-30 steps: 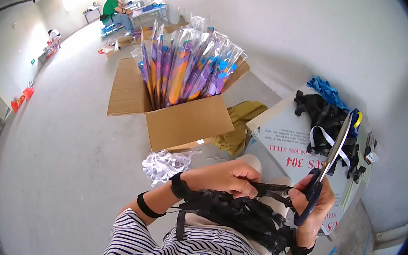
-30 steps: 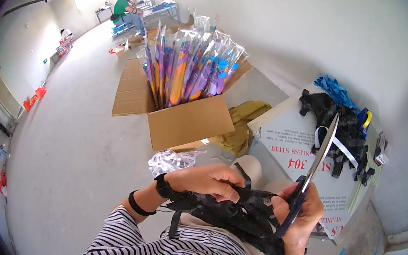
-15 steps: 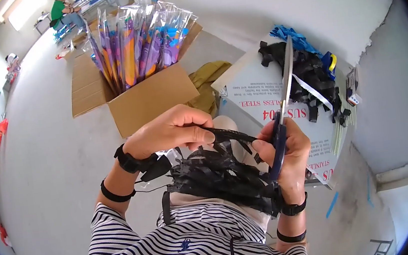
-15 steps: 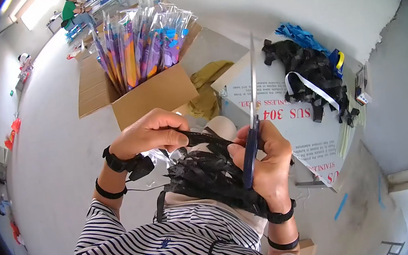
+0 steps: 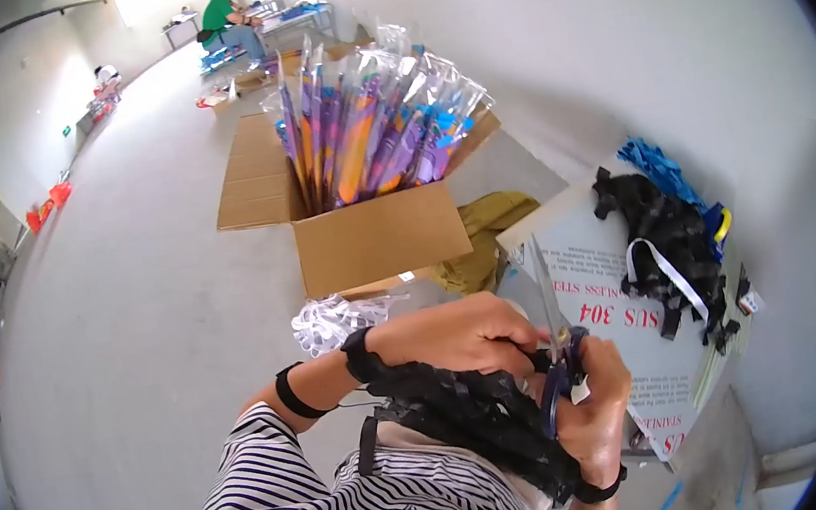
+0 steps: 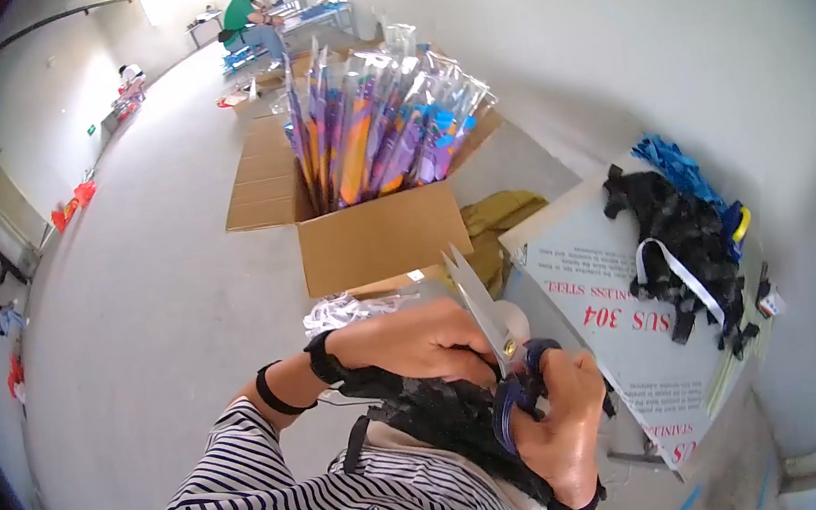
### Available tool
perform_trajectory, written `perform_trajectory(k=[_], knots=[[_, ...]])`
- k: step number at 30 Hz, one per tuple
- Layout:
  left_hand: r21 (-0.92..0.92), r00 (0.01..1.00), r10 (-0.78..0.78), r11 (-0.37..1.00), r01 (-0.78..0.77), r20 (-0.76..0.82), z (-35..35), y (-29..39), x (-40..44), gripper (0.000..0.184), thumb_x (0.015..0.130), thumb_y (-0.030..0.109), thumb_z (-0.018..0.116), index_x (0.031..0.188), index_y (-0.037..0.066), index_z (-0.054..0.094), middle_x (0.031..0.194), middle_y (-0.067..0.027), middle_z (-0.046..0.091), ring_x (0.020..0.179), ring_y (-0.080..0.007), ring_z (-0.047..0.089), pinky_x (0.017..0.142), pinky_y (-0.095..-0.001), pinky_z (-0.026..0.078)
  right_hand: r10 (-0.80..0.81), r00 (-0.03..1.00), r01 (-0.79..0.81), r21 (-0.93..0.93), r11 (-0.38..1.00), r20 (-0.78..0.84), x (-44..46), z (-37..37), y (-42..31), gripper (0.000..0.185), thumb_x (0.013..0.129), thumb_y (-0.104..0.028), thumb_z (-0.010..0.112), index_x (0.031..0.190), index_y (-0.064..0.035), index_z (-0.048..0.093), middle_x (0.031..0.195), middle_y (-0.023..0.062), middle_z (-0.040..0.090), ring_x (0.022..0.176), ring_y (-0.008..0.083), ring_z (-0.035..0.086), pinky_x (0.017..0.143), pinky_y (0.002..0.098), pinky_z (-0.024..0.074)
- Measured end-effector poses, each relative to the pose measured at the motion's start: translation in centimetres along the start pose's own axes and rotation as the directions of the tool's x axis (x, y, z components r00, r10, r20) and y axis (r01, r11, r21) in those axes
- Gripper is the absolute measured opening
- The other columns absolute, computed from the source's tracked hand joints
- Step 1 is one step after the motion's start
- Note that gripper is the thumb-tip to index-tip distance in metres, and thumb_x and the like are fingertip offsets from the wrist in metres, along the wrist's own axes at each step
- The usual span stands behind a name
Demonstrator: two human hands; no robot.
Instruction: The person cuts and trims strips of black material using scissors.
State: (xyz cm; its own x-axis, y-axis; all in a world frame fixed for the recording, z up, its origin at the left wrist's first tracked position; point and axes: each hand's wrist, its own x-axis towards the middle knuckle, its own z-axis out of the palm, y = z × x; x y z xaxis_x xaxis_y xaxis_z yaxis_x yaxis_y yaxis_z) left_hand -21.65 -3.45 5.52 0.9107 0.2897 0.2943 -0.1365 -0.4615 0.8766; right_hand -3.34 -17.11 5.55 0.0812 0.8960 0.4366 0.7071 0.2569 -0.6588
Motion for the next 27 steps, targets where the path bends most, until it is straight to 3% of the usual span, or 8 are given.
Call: perform_trajectory(k=[1, 2, 4, 5, 7, 12, 20, 27], knots=[[-0.076, 0.976, -0.214, 0.973, 0.217, 0.046, -0.1, 1.3, 0.0, 0.023, 0.092, 0.016, 0.067, 0.087, -0.007, 0.063, 0.061, -0.0119, 0.048, 0.056, -0.0159, 0.051, 0.054, -0.0332, 0.040, 0.050, 0.999, -0.049, 0.014, 0.999, -0.022, -0.2, 0.6, 0.0, 0.028, 0.064, 0.002, 0.075, 0.089, -0.0024, 0.063, 0.074, 0.0094, 0.057, 0.071, 0.0272, 0.051, 0.066, 0.0344, 0.0427], [-0.068, 0.977, -0.212, 0.974, 0.214, 0.034, -0.2, 1.1, -0.2, 0.023, 0.092, 0.016, 0.067, 0.087, -0.007, 0.063, 0.061, -0.0119, 0.048, 0.056, -0.0159, 0.051, 0.054, -0.0332, 0.040, 0.036, 0.999, -0.035, 0.017, 0.999, -0.020, -0.5, 1.1, 0.4, 0.028, 0.064, 0.002, 0.075, 0.089, -0.0024, 0.063, 0.074, 0.0094, 0.057, 0.071, 0.0272, 0.051, 0.066, 0.0344, 0.0427], [-0.096, 0.971, -0.231, 0.967, 0.236, 0.052, 0.2, 0.4, -0.4, 0.025, 0.092, 0.016, 0.067, 0.082, -0.006, 0.061, 0.060, -0.0097, 0.050, 0.055, -0.0152, 0.051, 0.054, -0.0329, 0.039, 0.216, 0.976, -0.199, 0.285, 0.938, -0.029, -0.9, 1.6, 0.8, 0.027, 0.064, 0.002, 0.075, 0.088, -0.0017, 0.063, 0.073, 0.0090, 0.057, 0.070, 0.0237, 0.054, 0.066, 0.0323, 0.0437], [-0.096, 0.972, -0.231, 0.967, 0.235, 0.048, 0.1, 0.2, -0.5, 0.025, 0.092, 0.016, 0.067, 0.082, -0.006, 0.061, 0.060, -0.0097, 0.050, 0.055, -0.0152, 0.051, 0.054, -0.0329, 0.039, 0.289, 0.957, -0.266, 0.340, 0.902, -0.019, -1.0, 1.4, 0.8, 0.024, 0.066, 0.002, 0.074, 0.086, -0.0005, 0.061, 0.073, 0.0068, 0.059, 0.067, 0.0170, 0.056, 0.064, 0.0291, 0.0447], [-0.054, 0.962, -0.254, 0.964, 0.261, 0.102, -0.1, 0.1, -0.5, 0.020, 0.095, 0.019, 0.068, 0.091, -0.001, 0.066, 0.063, -0.0065, 0.057, 0.058, -0.0139, 0.055, 0.056, -0.0312, 0.043, 0.329, 0.944, -0.305, 0.375, 0.875, 0.001, -0.8, 0.6, 0.0, 0.023, 0.067, 0.002, 0.074, 0.085, 0.0000, 0.061, 0.073, 0.0057, 0.060, 0.066, 0.0142, 0.056, 0.063, 0.0275, 0.0446], [-0.078, 0.959, -0.258, 0.960, 0.267, 0.117, -0.6, -0.6, -0.5, 0.020, 0.096, 0.018, 0.067, 0.090, -0.001, 0.066, 0.063, -0.0039, 0.056, 0.058, -0.0125, 0.054, 0.055, -0.0303, 0.042, 0.394, 0.919, -0.335, 0.506, 0.794, -0.010, -0.4, -0.3, -0.4, 0.022, 0.069, 0.000, 0.074, 0.086, -0.0003, 0.061, 0.075, 0.0020, 0.063, 0.066, 0.0089, 0.055, 0.061, 0.0236, 0.0447], [-0.026, 0.923, -0.378, 0.924, 0.381, 0.076, -3.6, 0.6, -1.5, 0.024, 0.096, 0.020, 0.067, 0.085, 0.000, 0.062, 0.062, 0.0009, 0.053, 0.059, -0.0071, 0.048, 0.054, -0.0272, 0.038, 0.459, 0.882, -0.362, 0.471, 0.805, -0.107, -1.1, -2.8, 1.8, 0.029, 0.069, -0.012, 0.080, 0.089, -0.0028, 0.061, 0.074, 0.0008, 0.061, 0.063, 0.0086, 0.055, 0.057, 0.0224, 0.0418], [0.050, 0.917, -0.399, 0.916, 0.399, -0.012, -6.8, -0.1, -3.0, 0.024, 0.096, 0.019, 0.068, 0.085, -0.001, 0.062, 0.063, 0.0016, 0.051, 0.058, -0.0061, 0.046, 0.054, -0.0262, 0.037, 0.452, 0.869, -0.346, 0.408, 0.845, -0.200, -2.7, -4.8, 4.3, 0.032, 0.067, -0.012, 0.080, 0.089, -0.0019, 0.059, 0.069, 0.0022, 0.060, 0.056, 0.0098, 0.055, 0.051, 0.0235, 0.0418]])
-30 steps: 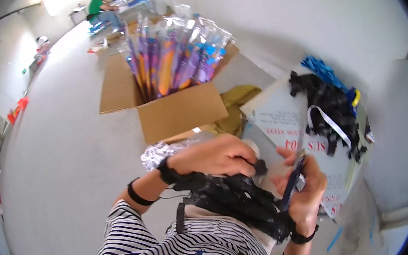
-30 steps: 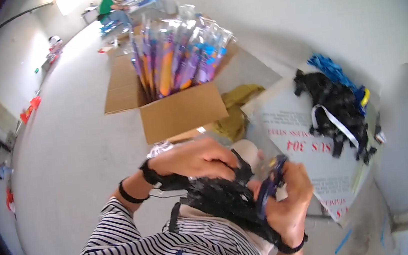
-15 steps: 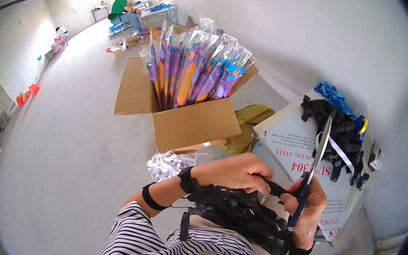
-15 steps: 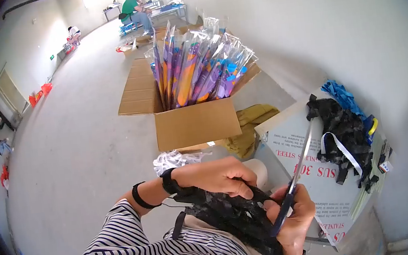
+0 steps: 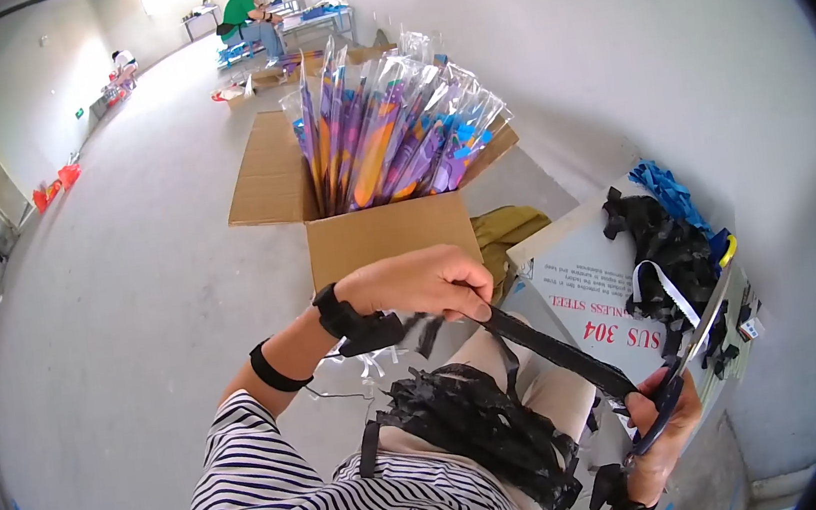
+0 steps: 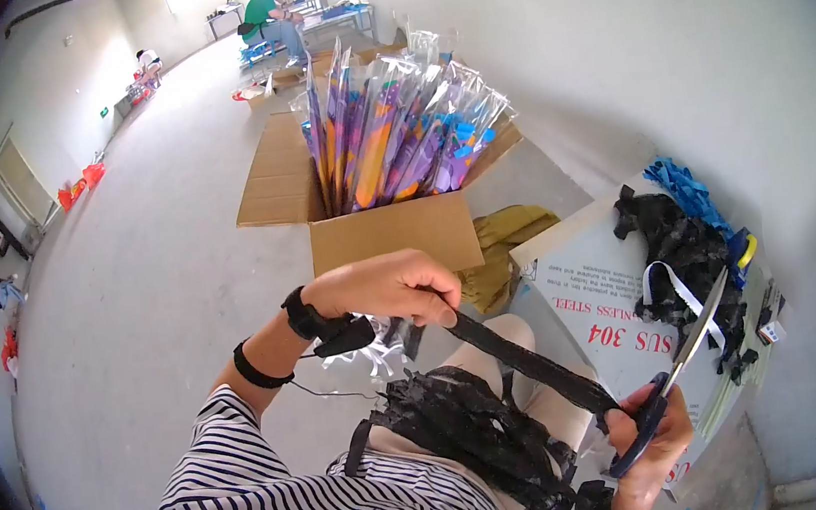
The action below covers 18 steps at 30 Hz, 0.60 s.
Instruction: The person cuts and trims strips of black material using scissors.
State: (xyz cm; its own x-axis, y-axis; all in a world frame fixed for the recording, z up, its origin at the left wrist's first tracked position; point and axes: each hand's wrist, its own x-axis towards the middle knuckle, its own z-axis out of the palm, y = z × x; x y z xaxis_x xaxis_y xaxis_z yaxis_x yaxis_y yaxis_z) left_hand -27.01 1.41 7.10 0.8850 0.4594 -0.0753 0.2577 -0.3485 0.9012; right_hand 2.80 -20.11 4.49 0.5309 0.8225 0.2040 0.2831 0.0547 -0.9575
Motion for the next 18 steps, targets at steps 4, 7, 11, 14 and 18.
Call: perform_trajectory(k=[4, 7, 11, 14, 18], knots=[[0.041, 0.998, -0.057, 0.998, 0.058, -0.026, -1.3, -0.8, -0.5, 0.022, 0.095, 0.017, 0.069, 0.084, -0.001, 0.063, 0.063, 0.0012, 0.053, 0.058, -0.0062, 0.048, 0.054, -0.0264, 0.038, 0.017, 0.998, -0.018, -0.015, 1.000, -0.062, -0.5, -1.0, 0.2, 0.031, 0.067, -0.011, 0.079, 0.087, -0.0020, 0.057, 0.068, 0.0041, 0.060, 0.052, 0.0100, 0.055, 0.046, 0.0238, 0.0409], [0.085, 0.996, -0.089, 0.992, 0.091, -0.033, -1.6, -1.3, -1.1, 0.022, 0.094, 0.017, 0.069, 0.083, -0.001, 0.064, 0.064, 0.0010, 0.055, 0.059, -0.0062, 0.049, 0.055, -0.0266, 0.038, 0.065, 0.995, -0.069, -0.049, 0.996, -0.077, -1.3, -2.3, 1.7, 0.033, 0.066, -0.012, 0.080, 0.087, -0.0017, 0.057, 0.068, 0.0032, 0.059, 0.052, 0.0101, 0.054, 0.047, 0.0242, 0.0412], [0.083, 0.993, -0.119, 0.989, 0.119, -0.003, -1.0, -4.2, -1.6, 0.022, 0.093, 0.018, 0.071, 0.083, -0.001, 0.066, 0.064, 0.0009, 0.057, 0.059, -0.0064, 0.051, 0.055, -0.0266, 0.040, 0.089, 0.996, -0.091, -0.092, 0.992, -0.022, -3.2, -4.5, 7.1, 0.034, 0.065, -0.011, 0.081, 0.087, -0.0022, 0.057, 0.070, 0.0030, 0.058, 0.053, 0.0114, 0.055, 0.047, 0.0252, 0.0418], [0.103, 0.977, -0.213, 0.972, 0.209, 0.025, 0.6, -6.3, -2.1, 0.020, 0.090, 0.018, 0.070, 0.082, 0.000, 0.066, 0.065, 0.0007, 0.059, 0.060, -0.0078, 0.054, 0.057, -0.0273, 0.042, 0.272, 0.962, -0.271, -0.033, 0.962, 0.004, -5.0, -4.6, 7.6, 0.030, 0.065, 0.002, 0.077, 0.088, -0.0016, 0.057, 0.072, 0.0043, 0.058, 0.053, 0.0127, 0.056, 0.047, 0.0267, 0.0439], [0.111, 0.964, -0.247, 0.965, 0.236, 0.099, 3.5, -12.2, -2.8, 0.018, 0.085, 0.018, 0.070, 0.081, 0.000, 0.069, 0.064, -0.0025, 0.061, 0.061, -0.0091, 0.057, 0.057, -0.0289, 0.044, 0.356, 0.934, -0.351, -0.114, 0.929, 0.021, -8.8, -5.7, 12.8, 0.028, 0.068, 0.001, 0.078, 0.087, -0.0009, 0.058, 0.071, 0.0025, 0.058, 0.056, 0.0109, 0.055, 0.050, 0.0260, 0.0430]])
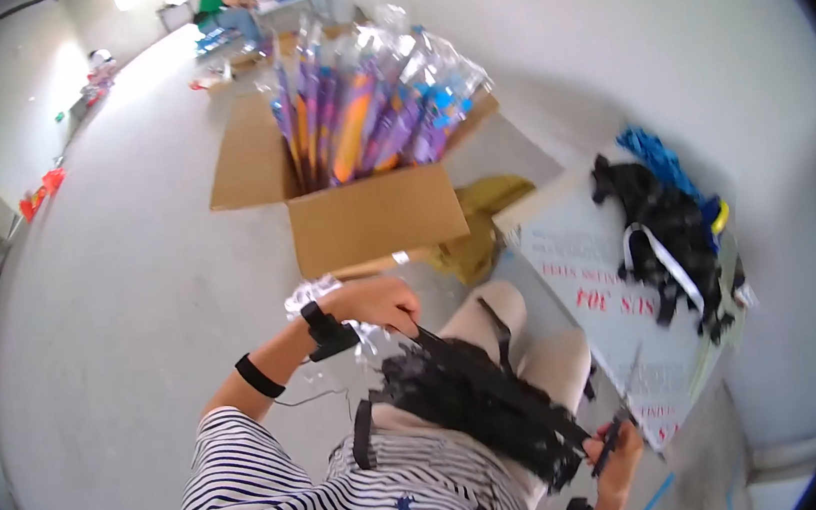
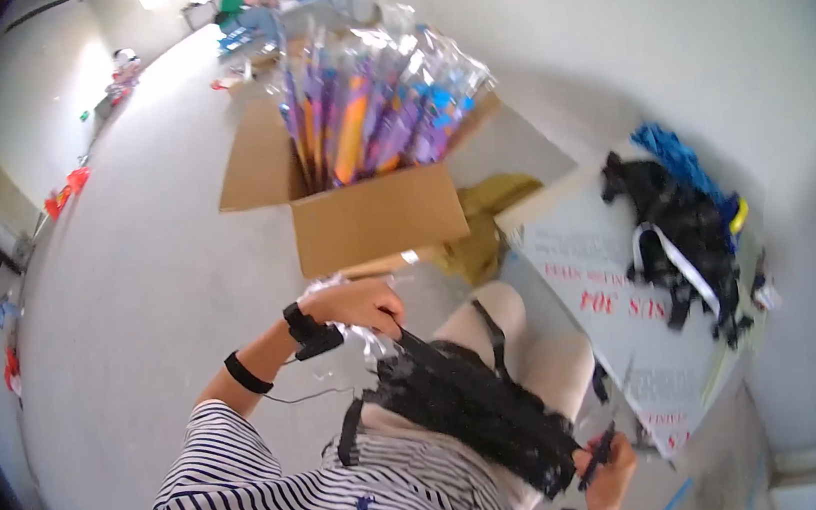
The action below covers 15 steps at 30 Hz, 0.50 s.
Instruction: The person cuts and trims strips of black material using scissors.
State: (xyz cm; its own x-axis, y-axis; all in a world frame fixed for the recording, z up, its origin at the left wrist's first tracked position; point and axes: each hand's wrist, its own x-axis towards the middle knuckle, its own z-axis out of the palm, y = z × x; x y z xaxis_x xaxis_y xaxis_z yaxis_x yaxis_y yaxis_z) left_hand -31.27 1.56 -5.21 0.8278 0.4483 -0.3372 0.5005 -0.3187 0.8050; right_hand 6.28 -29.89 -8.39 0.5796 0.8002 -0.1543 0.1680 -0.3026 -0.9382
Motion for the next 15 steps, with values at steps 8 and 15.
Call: perform_trajectory(k=[8, 15], knots=[[-0.110, 0.955, -0.283, 0.950, 0.292, 0.092, 4.8, -6.8, 0.6, 0.018, 0.086, 0.020, 0.073, 0.084, 0.003, 0.071, 0.068, 0.0015, 0.064, 0.062, -0.0060, 0.056, 0.056, -0.0253, 0.043, 0.206, 0.979, -0.206, -0.015, 0.978, 0.001, -3.4, 0.8, 5.7, 0.022, 0.073, -0.001, 0.075, 0.089, -0.0001, 0.059, 0.066, 0.0018, 0.058, 0.050, 0.0090, 0.052, 0.046, 0.0242, 0.0412], [-0.170, 0.983, -0.178, 0.968, 0.183, 0.045, 5.7, -13.3, 0.5, 0.028, 0.086, 0.021, 0.075, 0.106, 0.001, 0.074, 0.098, -0.0091, 0.075, 0.095, -0.0186, 0.068, 0.087, -0.0338, 0.053, 0.319, 0.947, -0.318, 0.023, 0.948, -0.034, -5.1, -0.8, 10.3, 0.025, 0.072, -0.002, 0.079, 0.089, 0.0014, 0.062, 0.069, 0.0027, 0.061, 0.052, 0.0099, 0.055, 0.046, 0.0247, 0.0434]])
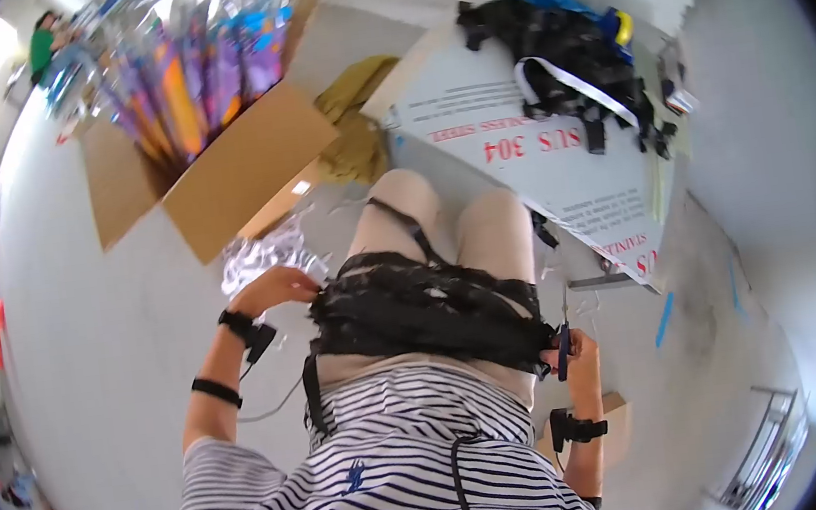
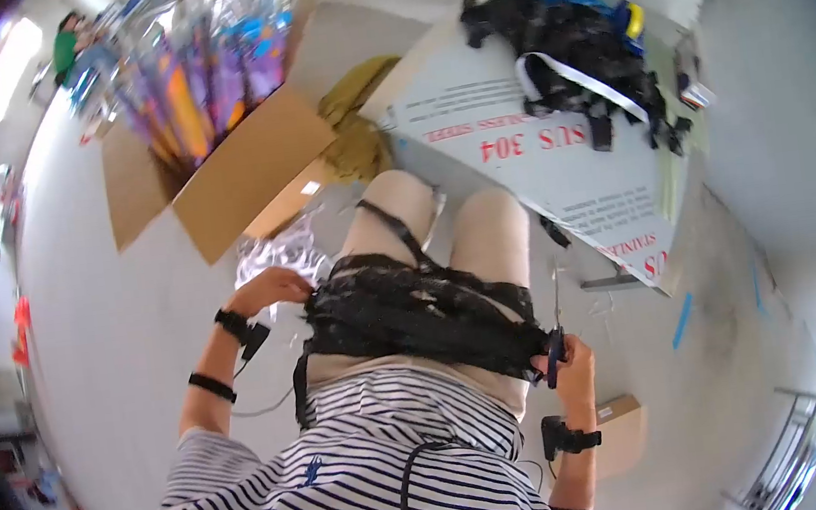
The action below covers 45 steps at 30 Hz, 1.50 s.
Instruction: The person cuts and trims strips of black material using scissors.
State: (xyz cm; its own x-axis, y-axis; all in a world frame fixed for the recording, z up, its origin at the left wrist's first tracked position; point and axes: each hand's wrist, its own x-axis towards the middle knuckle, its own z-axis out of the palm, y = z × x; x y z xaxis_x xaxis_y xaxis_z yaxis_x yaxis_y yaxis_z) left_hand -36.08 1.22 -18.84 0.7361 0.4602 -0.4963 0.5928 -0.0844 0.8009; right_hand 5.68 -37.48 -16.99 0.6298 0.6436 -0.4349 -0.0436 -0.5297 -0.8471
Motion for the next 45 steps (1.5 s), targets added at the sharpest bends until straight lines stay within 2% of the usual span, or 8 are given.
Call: perform_trajectory(k=[7, 16, 24, 26, 28, 36, 42, 45], knots=[[0.010, 0.926, 0.150, 0.988, -0.157, -0.346, -4.4, 8.9, 5.5, 0.021, 0.085, 0.004, 0.075, 0.103, -0.005, 0.069, 0.091, -0.0044, 0.072, 0.085, -0.0097, 0.066, 0.079, -0.0262, 0.054, 0.104, 0.909, -0.087, 0.061, 0.994, -0.403, 0.4, -4.3, 0.3, 0.025, 0.075, -0.006, 0.082, 0.088, -0.0014, 0.061, 0.072, 0.0049, 0.066, 0.051, 0.0109, 0.056, 0.046, 0.0243, 0.0440], [0.403, 0.737, 0.671, 0.698, -0.591, -0.081, 4.4, 27.0, 32.3, 0.045, 0.084, 0.018, 0.075, 0.124, -0.002, 0.065, 0.114, -0.0183, 0.071, 0.097, -0.0244, 0.071, 0.084, -0.0345, 0.056, 0.184, 0.921, -0.088, 0.277, 0.957, -0.343, 2.6, -1.9, -4.0, 0.021, 0.075, -0.007, 0.081, 0.085, -0.0020, 0.064, 0.066, 0.0013, 0.060, 0.051, 0.0091, 0.054, 0.046, 0.0231, 0.0435], [-0.258, 0.924, 0.367, 0.888, -0.381, -0.104, 11.4, 33.8, 44.5, 0.062, 0.080, 0.017, 0.078, 0.132, -0.010, 0.058, 0.110, -0.0190, 0.072, 0.087, -0.0169, 0.068, 0.083, -0.0280, 0.052, 0.332, 0.863, -0.164, 0.410, 0.897, -0.381, 2.1, -2.5, -4.6, 0.022, 0.077, -0.003, 0.081, 0.085, -0.0011, 0.061, 0.070, 0.0044, 0.064, 0.053, 0.0098, 0.057, 0.047, 0.0231, 0.0457], [-0.091, 0.899, 0.403, 0.902, -0.421, -0.170, 10.4, 34.8, 46.9, 0.053, 0.078, 0.017, 0.079, 0.121, -0.010, 0.065, 0.097, -0.0141, 0.073, 0.080, -0.0171, 0.067, 0.077, -0.0298, 0.053, 0.319, 0.865, -0.153, 0.401, 0.903, -0.387, 2.3, -2.8, -4.2, 0.021, 0.076, -0.004, 0.080, 0.086, -0.0007, 0.062, 0.069, 0.0042, 0.063, 0.051, 0.0108, 0.057, 0.046, 0.0235, 0.0442], [-0.200, 0.770, 0.573, 0.750, -0.630, -0.281, 8.0, 37.7, 47.9, 0.043, 0.075, 0.014, 0.080, 0.111, -0.006, 0.070, 0.091, -0.0102, 0.073, 0.079, -0.0165, 0.068, 0.074, -0.0308, 0.055, 0.317, 0.865, -0.152, 0.398, 0.905, -0.390, 2.7, -2.6, -3.9, 0.021, 0.075, -0.005, 0.080, 0.086, -0.0003, 0.062, 0.067, 0.0041, 0.063, 0.050, 0.0118, 0.057, 0.044, 0.0240, 0.0427], [-0.755, 0.592, 0.729, 0.159, -0.636, -0.344, -4.2, 50.1, 39.4, 0.021, 0.090, -0.005, 0.066, 0.110, -0.001, 0.064, 0.109, -0.0158, 0.070, 0.103, -0.0299, 0.067, 0.104, -0.0496, 0.052, 0.234, 0.910, -0.065, 0.440, 0.896, -0.343, 4.5, -2.1, -6.1, 0.019, 0.077, -0.008, 0.077, 0.087, 0.0001, 0.063, 0.072, 0.0098, 0.069, 0.051, 0.0120, 0.059, 0.046, 0.0231, 0.0426], [-0.564, 0.823, 0.469, 0.604, -0.563, -0.320, -3.9, 45.3, 35.9, 0.021, 0.091, -0.004, 0.064, 0.110, 0.006, 0.063, 0.111, -0.0112, 0.069, 0.107, -0.0289, 0.066, 0.106, -0.0547, 0.048, 0.137, 0.930, 0.038, 0.458, 0.888, -0.342, 4.8, -1.4, -8.0, 0.019, 0.078, -0.009, 0.077, 0.087, -0.0001, 0.064, 0.071, 0.0081, 0.068, 0.052, 0.0116, 0.058, 0.048, 0.0236, 0.0428], [-0.817, 0.717, 0.615, 0.196, -0.543, -0.329, -5.1, 42.9, 34.3, 0.017, 0.091, -0.002, 0.065, 0.106, 0.006, 0.065, 0.107, -0.0075, 0.069, 0.108, -0.0270, 0.066, 0.100, -0.0514, 0.050, 0.091, 0.936, 0.080, 0.458, 0.885, -0.340, 4.8, -1.1, -9.5, 0.019, 0.077, -0.009, 0.078, 0.087, -0.0001, 0.064, 0.071, 0.0074, 0.067, 0.052, 0.0118, 0.058, 0.049, 0.0241, 0.0427]])
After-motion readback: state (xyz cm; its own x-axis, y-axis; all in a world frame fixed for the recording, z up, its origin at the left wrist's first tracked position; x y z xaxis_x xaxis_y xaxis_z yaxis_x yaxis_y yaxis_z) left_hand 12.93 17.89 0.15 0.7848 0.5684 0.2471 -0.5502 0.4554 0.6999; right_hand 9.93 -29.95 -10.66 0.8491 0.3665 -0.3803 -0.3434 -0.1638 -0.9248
